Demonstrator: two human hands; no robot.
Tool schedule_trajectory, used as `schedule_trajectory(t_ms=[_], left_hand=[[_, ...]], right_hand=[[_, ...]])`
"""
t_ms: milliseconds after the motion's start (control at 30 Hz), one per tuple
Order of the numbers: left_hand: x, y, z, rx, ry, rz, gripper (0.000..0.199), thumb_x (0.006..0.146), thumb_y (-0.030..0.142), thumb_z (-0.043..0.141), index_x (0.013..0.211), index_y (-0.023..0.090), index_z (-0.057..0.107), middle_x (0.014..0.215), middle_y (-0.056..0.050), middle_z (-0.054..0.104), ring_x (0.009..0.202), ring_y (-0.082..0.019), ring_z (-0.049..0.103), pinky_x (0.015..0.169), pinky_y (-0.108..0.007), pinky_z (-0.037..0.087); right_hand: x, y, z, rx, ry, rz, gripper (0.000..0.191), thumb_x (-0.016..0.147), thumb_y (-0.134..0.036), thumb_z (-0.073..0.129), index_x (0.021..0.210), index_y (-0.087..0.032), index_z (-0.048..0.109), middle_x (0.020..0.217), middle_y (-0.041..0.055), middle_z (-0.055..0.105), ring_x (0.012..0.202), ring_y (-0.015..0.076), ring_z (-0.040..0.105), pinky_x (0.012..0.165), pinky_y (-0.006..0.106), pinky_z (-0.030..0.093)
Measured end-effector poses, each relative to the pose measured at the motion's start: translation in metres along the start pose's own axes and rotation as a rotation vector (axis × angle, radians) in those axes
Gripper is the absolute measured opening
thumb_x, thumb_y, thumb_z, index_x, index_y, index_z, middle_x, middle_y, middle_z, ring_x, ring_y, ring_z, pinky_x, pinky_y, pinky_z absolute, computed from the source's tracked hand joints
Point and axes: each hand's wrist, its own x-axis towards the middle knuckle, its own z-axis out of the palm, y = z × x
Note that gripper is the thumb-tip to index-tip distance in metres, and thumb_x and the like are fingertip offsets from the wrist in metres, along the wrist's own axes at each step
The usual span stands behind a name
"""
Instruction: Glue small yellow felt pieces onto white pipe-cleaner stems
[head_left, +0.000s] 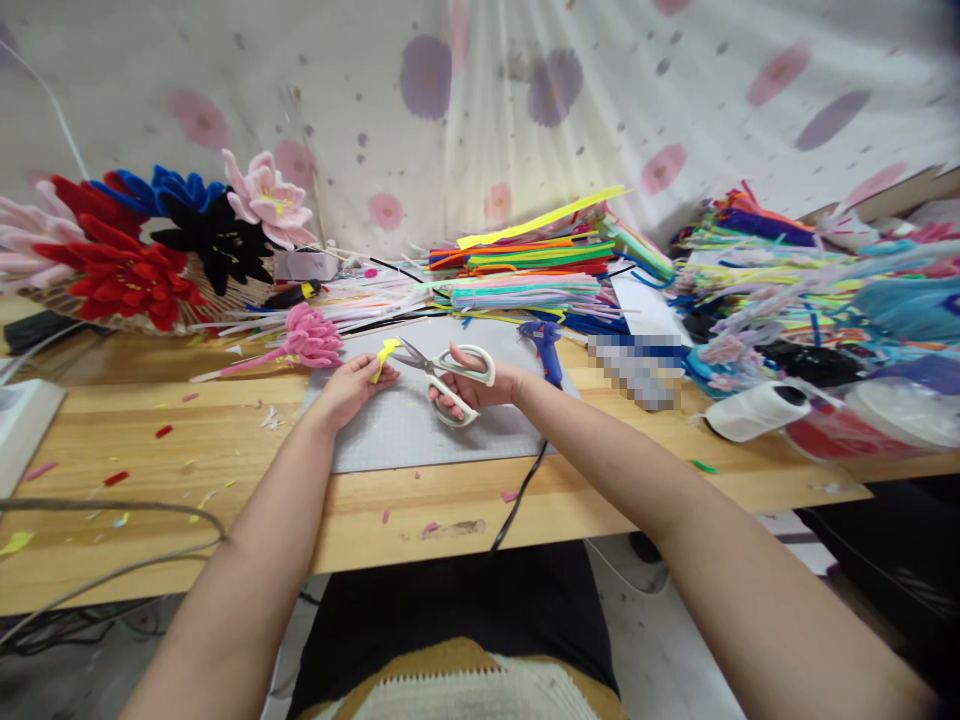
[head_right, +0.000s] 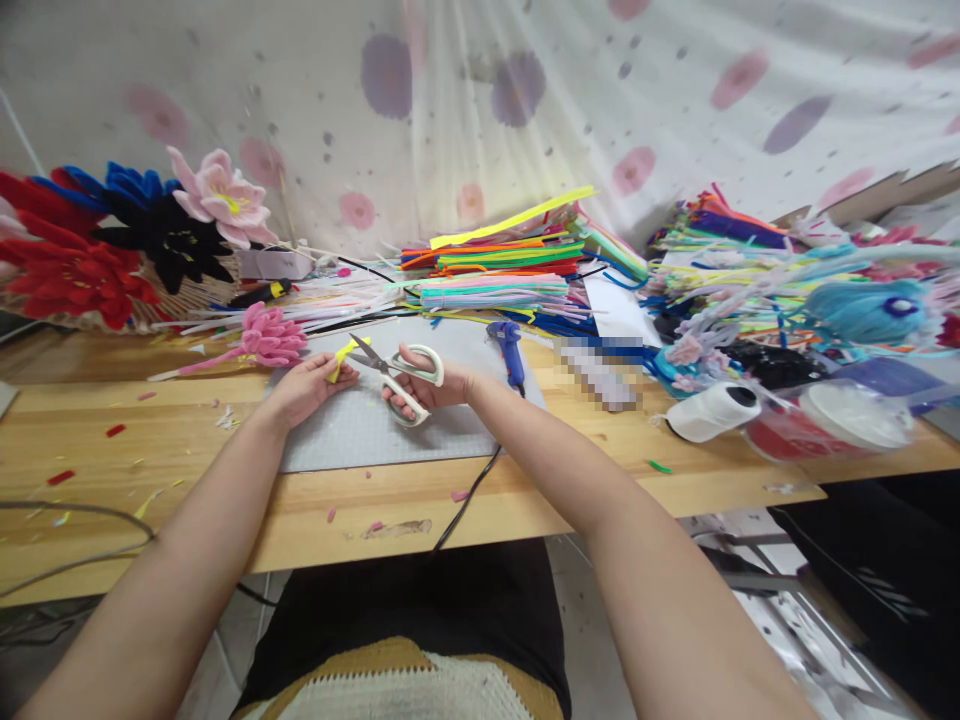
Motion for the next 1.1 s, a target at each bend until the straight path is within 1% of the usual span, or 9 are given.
schedule_trajectory(t_ms=[167, 367, 567, 767, 900, 1000, 1100], left_hand=[[0.000, -0.001, 0.000, 0.028, -0.024, 0.013, 0.012, 0.074, 0.022, 0.061, 0.069, 0.013, 0.056, 0.068, -0.002, 0.062, 0.072, -0.013, 0.063, 0.089, -0.035, 0.045], [0.001, -0.003, -0.002, 0.021, -0.038, 0.025, 0.014, 0.072, 0.025, 0.064, 0.070, 0.013, 0.057, 0.067, 0.000, 0.060, 0.068, -0.011, 0.060, 0.087, -0.034, 0.046], [0.000, -0.002, -0.001, 0.026, -0.044, 0.030, 0.015, 0.071, 0.026, 0.065, 0.071, 0.014, 0.057, 0.068, 0.000, 0.059, 0.069, -0.010, 0.060, 0.086, -0.033, 0.047], [-0.001, -0.001, 0.002, 0.029, -0.018, 0.015, 0.014, 0.072, 0.025, 0.065, 0.071, 0.014, 0.056, 0.068, 0.000, 0.060, 0.068, -0.010, 0.060, 0.084, -0.032, 0.048], [-0.001, 0.000, 0.003, 0.018, -0.015, 0.018, 0.012, 0.074, 0.024, 0.063, 0.072, 0.014, 0.055, 0.067, 0.001, 0.059, 0.068, -0.009, 0.060, 0.084, -0.032, 0.048], [-0.002, 0.001, 0.003, 0.001, -0.001, 0.017, 0.011, 0.074, 0.022, 0.062, 0.075, 0.014, 0.055, 0.068, 0.001, 0.059, 0.066, -0.009, 0.060, 0.083, -0.032, 0.048], [-0.002, 0.002, 0.004, -0.017, 0.018, 0.003, 0.008, 0.076, 0.020, 0.060, 0.076, 0.014, 0.054, 0.067, 0.001, 0.059, 0.065, -0.009, 0.060, 0.081, -0.030, 0.049]], right_hand=[[0.001, -0.001, 0.001, 0.007, 0.039, -0.020, 0.075, 0.081, -0.069, 0.014, 0.088, -0.008, 0.058, 0.067, 0.0049, 0.057, 0.059, 0.0137, 0.056, 0.056, 0.027, 0.045], [0.006, 0.002, 0.006, 0.004, 0.016, -0.010, 0.071, 0.081, -0.069, 0.021, 0.087, -0.008, 0.057, 0.065, 0.0049, 0.056, 0.058, 0.0134, 0.054, 0.057, 0.027, 0.045], [0.008, 0.003, 0.001, 0.034, 0.021, -0.055, 0.070, 0.079, -0.071, 0.025, 0.088, -0.010, 0.057, 0.067, 0.0045, 0.056, 0.061, 0.0134, 0.054, 0.058, 0.027, 0.045], [0.009, 0.006, 0.003, 0.003, -0.019, -0.020, 0.068, 0.079, -0.070, 0.026, 0.089, -0.010, 0.056, 0.068, 0.0045, 0.056, 0.062, 0.0135, 0.055, 0.060, 0.027, 0.045], [0.010, 0.007, 0.001, 0.014, 0.003, -0.032, 0.069, 0.078, -0.072, 0.027, 0.089, -0.010, 0.057, 0.068, 0.0039, 0.057, 0.062, 0.0138, 0.056, 0.061, 0.027, 0.046], [0.006, 0.005, 0.000, 0.026, 0.015, -0.030, 0.070, 0.077, -0.072, 0.026, 0.088, -0.011, 0.057, 0.069, 0.0038, 0.057, 0.064, 0.0144, 0.056, 0.062, 0.028, 0.046], [-0.001, 0.003, 0.001, 0.016, 0.000, -0.018, 0.072, 0.077, -0.073, 0.025, 0.089, -0.010, 0.057, 0.069, 0.0040, 0.057, 0.064, 0.0152, 0.057, 0.062, 0.029, 0.046]])
